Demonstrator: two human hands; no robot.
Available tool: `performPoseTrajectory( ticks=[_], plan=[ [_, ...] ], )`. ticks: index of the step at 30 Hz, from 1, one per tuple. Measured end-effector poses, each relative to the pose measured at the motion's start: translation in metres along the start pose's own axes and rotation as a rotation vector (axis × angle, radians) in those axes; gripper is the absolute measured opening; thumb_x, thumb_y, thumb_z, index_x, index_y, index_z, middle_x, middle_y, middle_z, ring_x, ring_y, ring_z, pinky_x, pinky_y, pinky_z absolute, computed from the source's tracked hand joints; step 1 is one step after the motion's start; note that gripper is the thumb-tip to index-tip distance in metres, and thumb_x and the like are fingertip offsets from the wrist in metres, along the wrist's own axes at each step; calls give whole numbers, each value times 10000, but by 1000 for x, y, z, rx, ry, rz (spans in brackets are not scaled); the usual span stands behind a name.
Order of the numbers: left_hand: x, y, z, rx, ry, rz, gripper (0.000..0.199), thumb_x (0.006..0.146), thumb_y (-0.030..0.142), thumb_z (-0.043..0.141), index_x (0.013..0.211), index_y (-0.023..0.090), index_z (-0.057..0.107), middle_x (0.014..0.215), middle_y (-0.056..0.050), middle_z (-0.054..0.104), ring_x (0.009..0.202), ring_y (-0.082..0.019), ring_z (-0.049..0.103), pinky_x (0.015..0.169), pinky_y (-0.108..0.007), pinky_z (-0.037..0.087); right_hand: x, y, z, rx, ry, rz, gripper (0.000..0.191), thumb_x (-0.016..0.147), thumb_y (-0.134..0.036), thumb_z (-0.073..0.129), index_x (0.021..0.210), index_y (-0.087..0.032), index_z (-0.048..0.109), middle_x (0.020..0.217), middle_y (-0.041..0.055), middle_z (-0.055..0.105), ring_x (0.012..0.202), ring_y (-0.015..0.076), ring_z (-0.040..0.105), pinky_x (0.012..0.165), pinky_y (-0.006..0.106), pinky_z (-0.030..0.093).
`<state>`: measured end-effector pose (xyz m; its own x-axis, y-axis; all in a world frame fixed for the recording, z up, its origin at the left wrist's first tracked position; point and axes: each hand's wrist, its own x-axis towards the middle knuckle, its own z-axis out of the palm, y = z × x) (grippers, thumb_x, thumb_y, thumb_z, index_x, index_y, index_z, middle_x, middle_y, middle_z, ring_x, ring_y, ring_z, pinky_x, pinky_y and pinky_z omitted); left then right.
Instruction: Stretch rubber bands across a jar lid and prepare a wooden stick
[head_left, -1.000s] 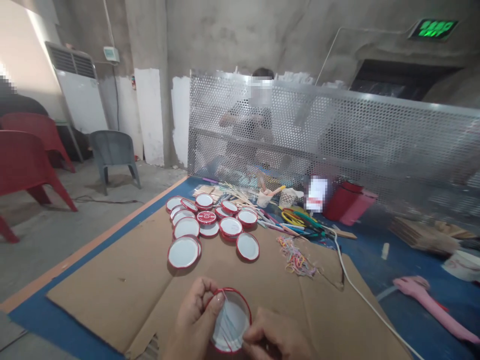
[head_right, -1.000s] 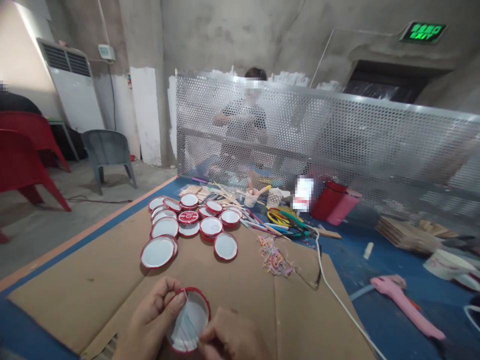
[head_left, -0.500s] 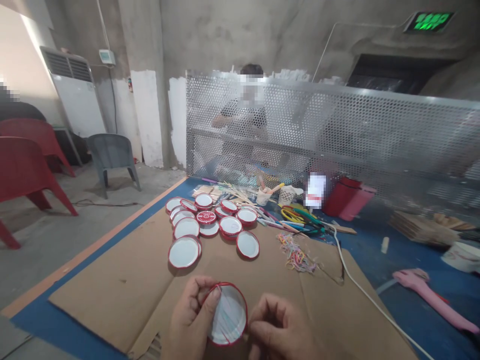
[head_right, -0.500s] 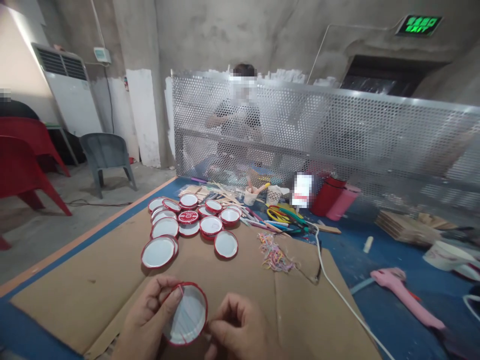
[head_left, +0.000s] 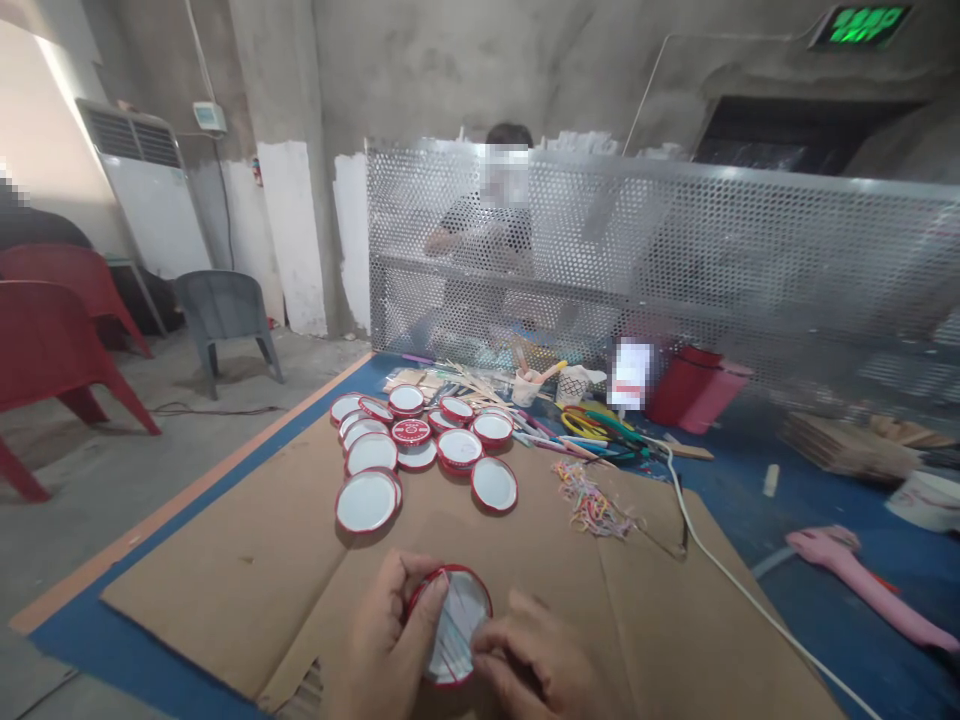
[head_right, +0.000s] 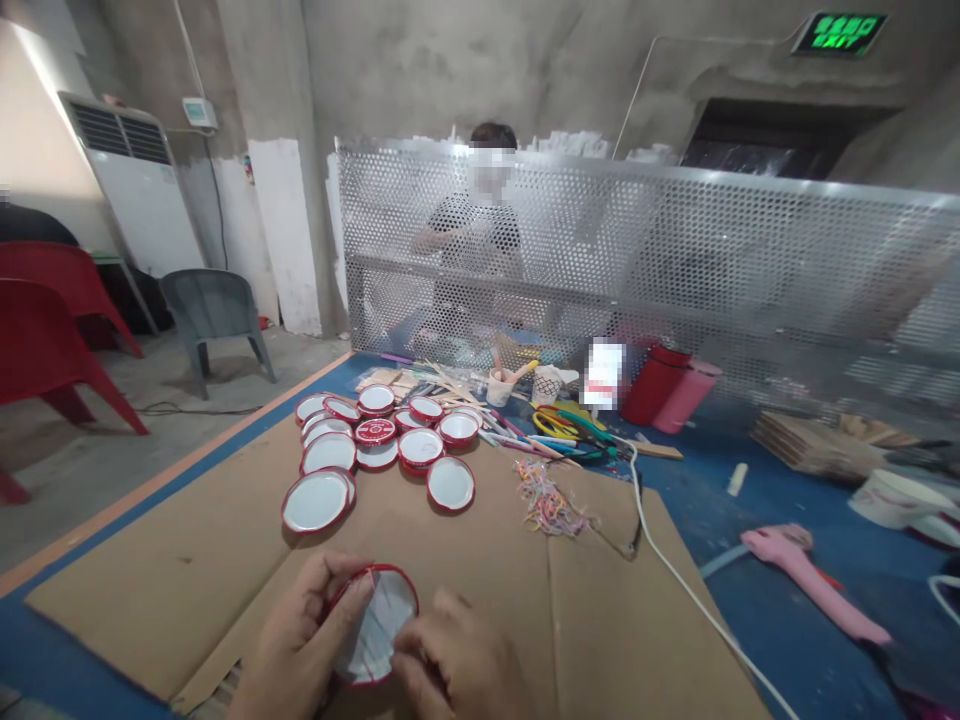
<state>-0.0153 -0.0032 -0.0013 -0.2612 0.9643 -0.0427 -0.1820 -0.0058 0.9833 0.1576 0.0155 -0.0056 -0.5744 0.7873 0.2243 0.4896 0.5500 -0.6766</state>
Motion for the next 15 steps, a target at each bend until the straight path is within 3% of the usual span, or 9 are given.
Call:
performPoseTrajectory(
  ticks=[4, 9, 15],
  plan=[
    [4, 1, -5, 51, -70, -12, 365, 722, 521, 720, 797, 177, 623, 654, -9, 662, 607, -166, 588, 540, -242, 454, 0, 0, 10, 24, -2, 117, 126, 803, -125, 508, 765, -197, 604, 733, -6, 564, 654, 104, 513, 591, 194, 351],
    [3, 2, -3, 12, -44, -30, 393, 685, 531, 750, 796, 178, 620, 643, 5, 659, 616, -175, 617, 555, -247, 477, -1, -3, 19, 53, 90, 334, 103, 816, -140, 485, 751, -200, 538, 631, -43, 511, 563, 88, 442, 545, 193, 314],
    [2, 3, -3, -18, 20, -52, 443, 663, 575, 755, 791, 174, 616, 620, 8, 660, 591, -154, 598, 549, -230, 479, -4, -12, 6, -53, 131, 239, 89, 825, -213, 548, 737, -218, 558, 595, -46, 530, 547, 97, 457, 548, 186, 344]
  ],
)
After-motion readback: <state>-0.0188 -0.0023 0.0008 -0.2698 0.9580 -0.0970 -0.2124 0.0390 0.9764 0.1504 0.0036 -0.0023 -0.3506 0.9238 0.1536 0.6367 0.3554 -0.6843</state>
